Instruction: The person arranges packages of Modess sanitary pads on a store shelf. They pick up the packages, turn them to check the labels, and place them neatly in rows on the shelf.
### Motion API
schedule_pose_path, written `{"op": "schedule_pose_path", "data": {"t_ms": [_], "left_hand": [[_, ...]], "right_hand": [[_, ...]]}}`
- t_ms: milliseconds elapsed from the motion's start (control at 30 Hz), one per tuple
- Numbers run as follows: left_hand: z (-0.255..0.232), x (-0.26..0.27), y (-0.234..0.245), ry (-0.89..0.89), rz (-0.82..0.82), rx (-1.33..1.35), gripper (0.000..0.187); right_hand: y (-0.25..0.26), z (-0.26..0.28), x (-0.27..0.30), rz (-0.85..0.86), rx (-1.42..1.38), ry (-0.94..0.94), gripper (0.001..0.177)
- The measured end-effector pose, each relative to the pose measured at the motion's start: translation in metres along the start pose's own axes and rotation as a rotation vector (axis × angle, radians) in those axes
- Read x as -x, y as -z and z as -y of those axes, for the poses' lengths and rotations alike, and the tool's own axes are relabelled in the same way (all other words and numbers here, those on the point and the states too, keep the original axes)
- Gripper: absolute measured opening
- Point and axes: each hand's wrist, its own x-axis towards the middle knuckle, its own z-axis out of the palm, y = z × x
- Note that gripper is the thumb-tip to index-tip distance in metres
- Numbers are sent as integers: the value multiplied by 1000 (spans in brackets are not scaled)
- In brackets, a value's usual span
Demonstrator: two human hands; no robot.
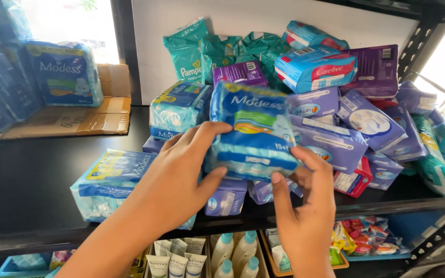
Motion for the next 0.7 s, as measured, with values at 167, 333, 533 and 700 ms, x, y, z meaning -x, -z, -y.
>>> {"op": "schedule_pose_path", "data": {"t_ms": [167,333,533,700], "left_hand": [[-11,-8,5,92,52,188,54],[-14,-14,0,172,-126,657,67],[-7,-18,-1,50,-6,571,84],[-8,-20,9,95,2,577,82]], "right_hand": [[-2,-14,10,-69,-302,119,40],[0,-18,19,-118,-373,212,46],[1,-15,17,-97,-529,204,55],[1,-11,16,-87,-512,212,55]]}}
